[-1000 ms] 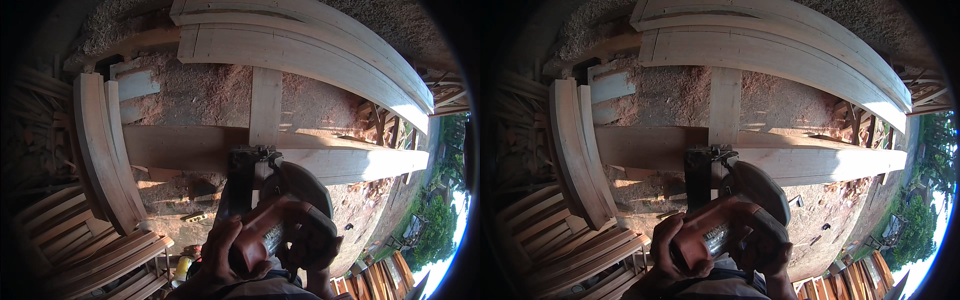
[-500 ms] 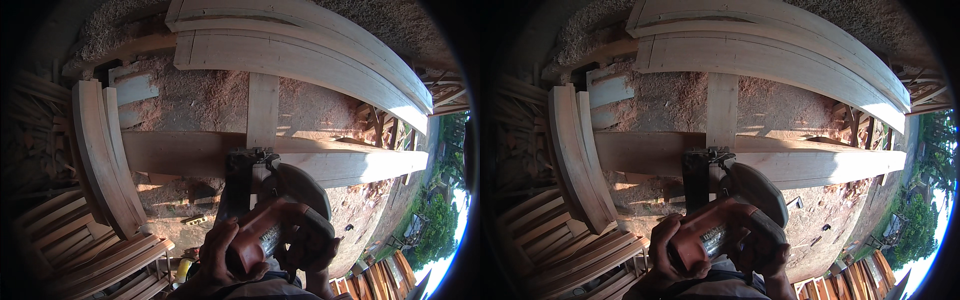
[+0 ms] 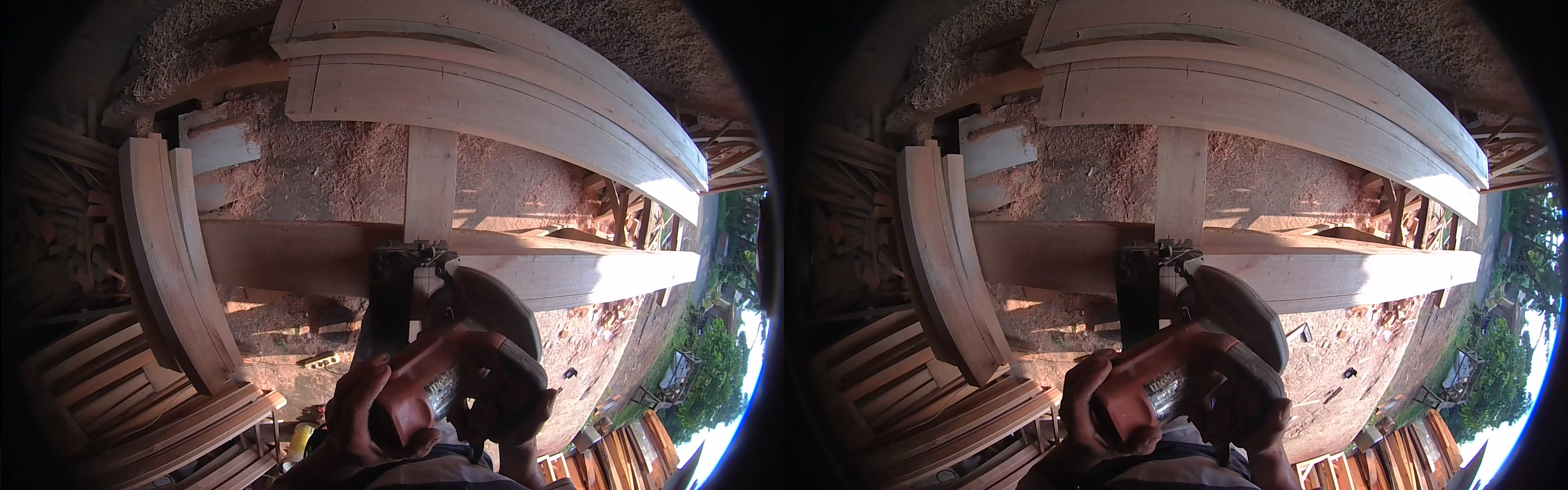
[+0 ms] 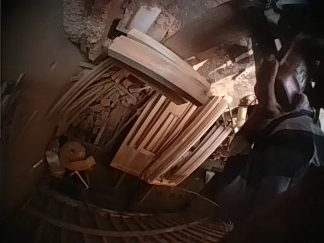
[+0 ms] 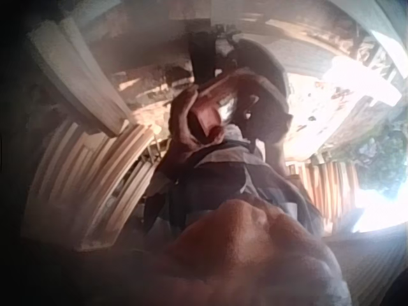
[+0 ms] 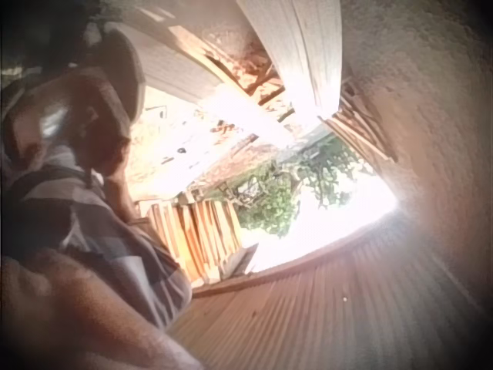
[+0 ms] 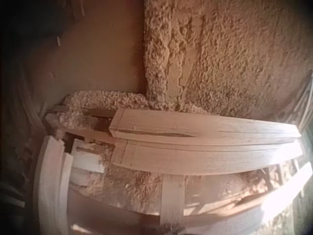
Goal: The person uses a circular saw to cut several wooden planks on a makeshift workbench. They repeatedly position each plank, cut it, and move the cut piece aside. The person also picks up and repositions planks multiple times during the process.
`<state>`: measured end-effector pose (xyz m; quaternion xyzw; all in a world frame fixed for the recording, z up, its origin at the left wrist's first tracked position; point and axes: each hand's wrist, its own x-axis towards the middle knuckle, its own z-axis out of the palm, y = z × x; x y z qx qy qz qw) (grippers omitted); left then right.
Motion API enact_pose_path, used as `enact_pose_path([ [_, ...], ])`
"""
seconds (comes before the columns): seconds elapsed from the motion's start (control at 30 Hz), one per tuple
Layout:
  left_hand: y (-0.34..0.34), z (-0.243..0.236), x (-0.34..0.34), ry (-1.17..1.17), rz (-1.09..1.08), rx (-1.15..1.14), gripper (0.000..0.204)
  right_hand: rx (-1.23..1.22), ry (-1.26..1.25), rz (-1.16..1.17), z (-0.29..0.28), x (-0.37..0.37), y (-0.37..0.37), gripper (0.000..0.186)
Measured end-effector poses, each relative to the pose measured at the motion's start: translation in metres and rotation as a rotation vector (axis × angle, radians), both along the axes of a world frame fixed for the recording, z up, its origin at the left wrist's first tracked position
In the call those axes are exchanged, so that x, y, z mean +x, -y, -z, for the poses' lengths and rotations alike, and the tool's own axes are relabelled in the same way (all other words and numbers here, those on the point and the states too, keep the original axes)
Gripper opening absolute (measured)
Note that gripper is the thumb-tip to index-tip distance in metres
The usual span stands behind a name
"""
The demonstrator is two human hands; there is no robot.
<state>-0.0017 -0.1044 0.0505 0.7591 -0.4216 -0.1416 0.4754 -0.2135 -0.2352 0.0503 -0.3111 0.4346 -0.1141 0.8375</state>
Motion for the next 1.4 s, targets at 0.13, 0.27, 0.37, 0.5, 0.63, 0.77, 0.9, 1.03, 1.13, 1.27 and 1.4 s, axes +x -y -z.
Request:
enact_pose_path([
  [0.13, 0.003, 0.003, 0.002, 0.021, -0.007, -0.016, 0.096, 0.021, 0.054, 0.022, 0.000, 0.004, 0.002, 0.125],
  [0.27, 0.006, 0.001, 0.003, 0.015, -0.019, -0.009, 0.097, -0.033, -0.036, 0.014, -0.004, 0.007, 0.006, 0.123],
  [0.37, 0.007, 0.000, 0.005, 0.008, -0.011, 0.004, 0.097, 0.006, 0.032, 0.074, -0.001, 0.006, 0.005, 0.120],
  [0.5, 0.011, -0.002, 0.009, 0.006, 0.004, 0.015, 0.096, 0.166, 0.311, 0.282, 0.005, 0.012, 0.000, 0.119],
  [0.63, 0.015, 0.003, 0.009, 0.024, -0.030, -0.029, 0.095, 0.092, 0.017, 0.074, -0.013, 0.026, 0.016, 0.132],
  [0.77, 0.018, 0.004, 0.011, 0.024, -0.033, -0.047, 0.095, 0.050, -0.130, -0.025, -0.016, 0.030, 0.021, 0.140],
  [0.9, 0.019, 0.003, 0.013, 0.012, -0.015, -0.033, 0.095, 0.050, -0.066, -0.030, -0.015, 0.033, 0.024, 0.138],
  [1.03, 0.019, -0.001, 0.017, 0.000, -0.003, -0.001, 0.095, 0.062, -0.048, -0.028, -0.008, 0.025, 0.022, 0.138],
  [1.13, 0.020, 0.000, 0.017, -0.015, -0.002, -0.001, 0.095, 0.058, -0.125, 0.007, -0.012, 0.028, 0.023, 0.138],
  [1.27, 0.022, 0.002, 0.021, -0.014, -0.001, -0.012, 0.096, 0.019, -0.093, 0.029, -0.006, 0.023, 0.022, 0.126],
  [1.4, 0.023, 0.002, 0.023, -0.021, 0.007, -0.008, 0.097, -0.014, -0.103, -0.021, -0.010, 0.025, 0.029, 0.121],
])
